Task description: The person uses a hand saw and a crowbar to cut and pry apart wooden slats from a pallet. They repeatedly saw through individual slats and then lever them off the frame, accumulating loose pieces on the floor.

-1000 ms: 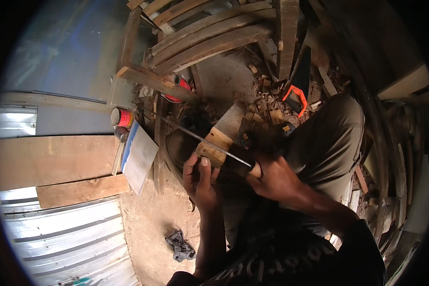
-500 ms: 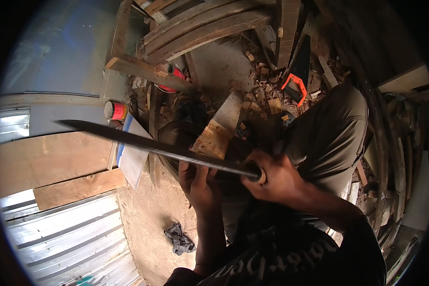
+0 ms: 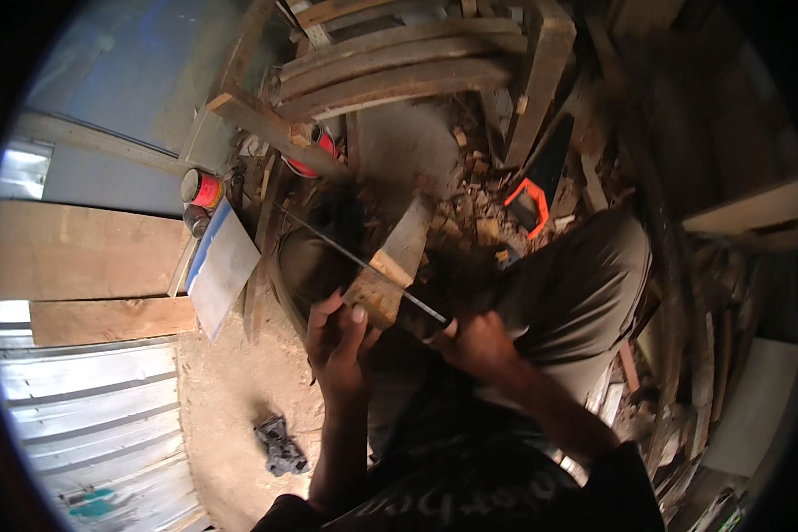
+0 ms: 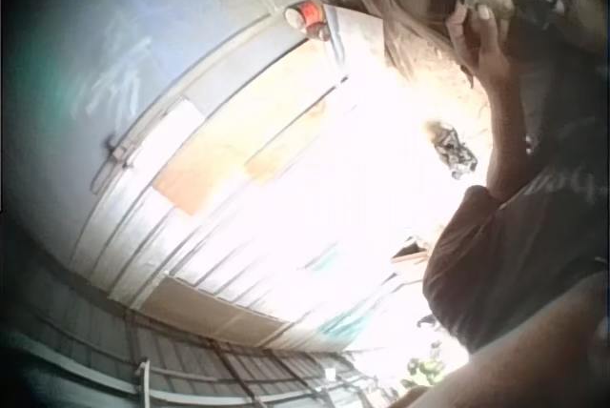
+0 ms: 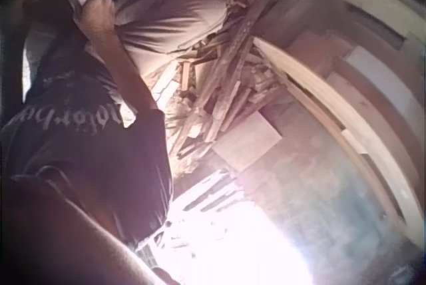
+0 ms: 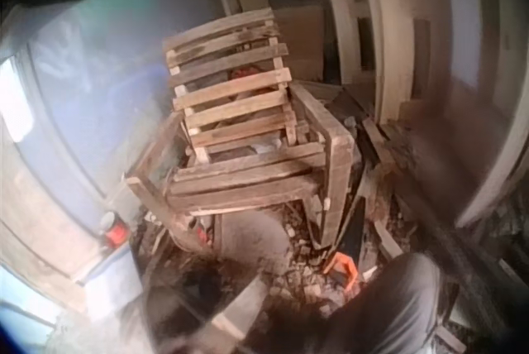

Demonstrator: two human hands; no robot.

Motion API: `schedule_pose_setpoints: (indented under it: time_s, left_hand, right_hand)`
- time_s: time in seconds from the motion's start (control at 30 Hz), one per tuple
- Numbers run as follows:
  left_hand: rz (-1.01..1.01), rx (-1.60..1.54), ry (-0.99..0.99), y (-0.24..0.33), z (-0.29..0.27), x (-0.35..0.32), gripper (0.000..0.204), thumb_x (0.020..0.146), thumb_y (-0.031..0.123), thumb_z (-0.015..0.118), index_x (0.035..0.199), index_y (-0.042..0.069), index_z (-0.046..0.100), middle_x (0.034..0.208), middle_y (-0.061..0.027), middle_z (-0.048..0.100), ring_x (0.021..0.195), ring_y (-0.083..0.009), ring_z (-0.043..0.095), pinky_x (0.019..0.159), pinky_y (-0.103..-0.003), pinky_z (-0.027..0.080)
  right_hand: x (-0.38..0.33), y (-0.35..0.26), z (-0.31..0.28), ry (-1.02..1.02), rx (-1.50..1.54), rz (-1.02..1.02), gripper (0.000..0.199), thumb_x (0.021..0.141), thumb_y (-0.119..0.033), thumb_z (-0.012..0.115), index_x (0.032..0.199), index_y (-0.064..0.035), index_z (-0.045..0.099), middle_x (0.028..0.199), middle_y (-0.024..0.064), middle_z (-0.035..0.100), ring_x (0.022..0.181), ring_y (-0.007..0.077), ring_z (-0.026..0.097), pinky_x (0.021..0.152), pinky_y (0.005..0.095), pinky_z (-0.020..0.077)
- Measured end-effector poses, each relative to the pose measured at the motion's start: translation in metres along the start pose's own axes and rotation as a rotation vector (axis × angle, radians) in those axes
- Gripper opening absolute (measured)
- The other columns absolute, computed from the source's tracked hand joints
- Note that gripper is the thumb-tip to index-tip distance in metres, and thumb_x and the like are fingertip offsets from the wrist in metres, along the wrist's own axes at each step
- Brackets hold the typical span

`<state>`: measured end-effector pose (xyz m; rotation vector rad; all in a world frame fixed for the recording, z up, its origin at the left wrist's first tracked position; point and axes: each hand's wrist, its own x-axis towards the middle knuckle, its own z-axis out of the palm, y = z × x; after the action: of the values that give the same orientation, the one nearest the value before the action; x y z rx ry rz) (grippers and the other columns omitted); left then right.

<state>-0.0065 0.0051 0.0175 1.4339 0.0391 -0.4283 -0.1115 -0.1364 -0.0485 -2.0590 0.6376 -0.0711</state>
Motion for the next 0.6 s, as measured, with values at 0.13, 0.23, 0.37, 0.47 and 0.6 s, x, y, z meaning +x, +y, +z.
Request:
schedule_pose_setpoints:
  time_s: [0.13, 0.23, 0.37, 0.47, 0.6]
  left_hand:
    - [0.026, 0.030, 0.037, -0.001, -0.002, 0.002, 0.033, 0.094, 0.017, 0.066, 0.125, 0.011, 0.053, 0.118, -0.0047, 0.060, 0.106, -0.0140, 0.059, 0.080, -0.028, 0.056]
    - [-0.005, 0.017, 0.005, 0.000, 0.000, 0.008, 0.035, 0.094, 0.015, 0.066, 0.126, 0.009, 0.053, 0.121, -0.0070, 0.058, 0.107, -0.0158, 0.060, 0.079, -0.027, 0.056]
    - [0.005, 0.059, 0.010, 0.005, 0.000, 0.005, 0.033, 0.093, 0.015, 0.066, 0.124, 0.011, 0.054, 0.120, -0.0047, 0.058, 0.105, -0.0140, 0.060, 0.079, -0.027, 0.055]
    - [0.009, 0.035, 0.078, -0.001, -0.003, 0.011, 0.033, 0.093, 0.014, 0.067, 0.123, 0.010, 0.053, 0.115, -0.0031, 0.059, 0.100, -0.0125, 0.061, 0.077, -0.026, 0.055]
    - [0.047, -0.067, -0.060, -0.006, -0.005, 0.013, 0.035, 0.092, 0.015, 0.069, 0.123, 0.010, 0.053, 0.106, 0.0004, 0.063, 0.092, -0.0080, 0.062, 0.079, -0.028, 0.054]
  right_hand:
    - [-0.008, -0.033, -0.022, 0.047, 0.106, -0.166, 0.034, 0.080, -0.020, 0.071, 0.105, 0.0010, 0.062, 0.084, 0.0236, 0.068, 0.078, 0.0427, 0.068, 0.070, 0.0472, 0.0572]
    - [-0.012, -0.044, -0.025, 0.128, 0.324, -0.297, 0.031, 0.080, -0.021, 0.070, 0.100, 0.0012, 0.062, 0.083, 0.0224, 0.069, 0.077, 0.0427, 0.068, 0.067, 0.0465, 0.0574]
    - [0.010, 0.000, 0.000, 0.081, -0.039, -0.142, 0.028, 0.080, -0.022, 0.073, 0.095, 0.0000, 0.064, 0.081, 0.0201, 0.069, 0.077, 0.0434, 0.067, 0.064, 0.0474, 0.0561]
    - [0.004, -0.023, -0.012, 0.042, -0.035, -0.089, 0.026, 0.080, -0.021, 0.073, 0.093, -0.0005, 0.064, 0.081, 0.0195, 0.069, 0.078, 0.0433, 0.067, 0.064, 0.0472, 0.0561]
    - [-0.011, -0.047, -0.021, 0.164, 0.311, -0.293, 0.031, 0.081, -0.024, 0.074, 0.100, -0.0017, 0.066, 0.088, 0.0182, 0.070, 0.080, 0.0371, 0.071, 0.073, 0.0471, 0.0567]
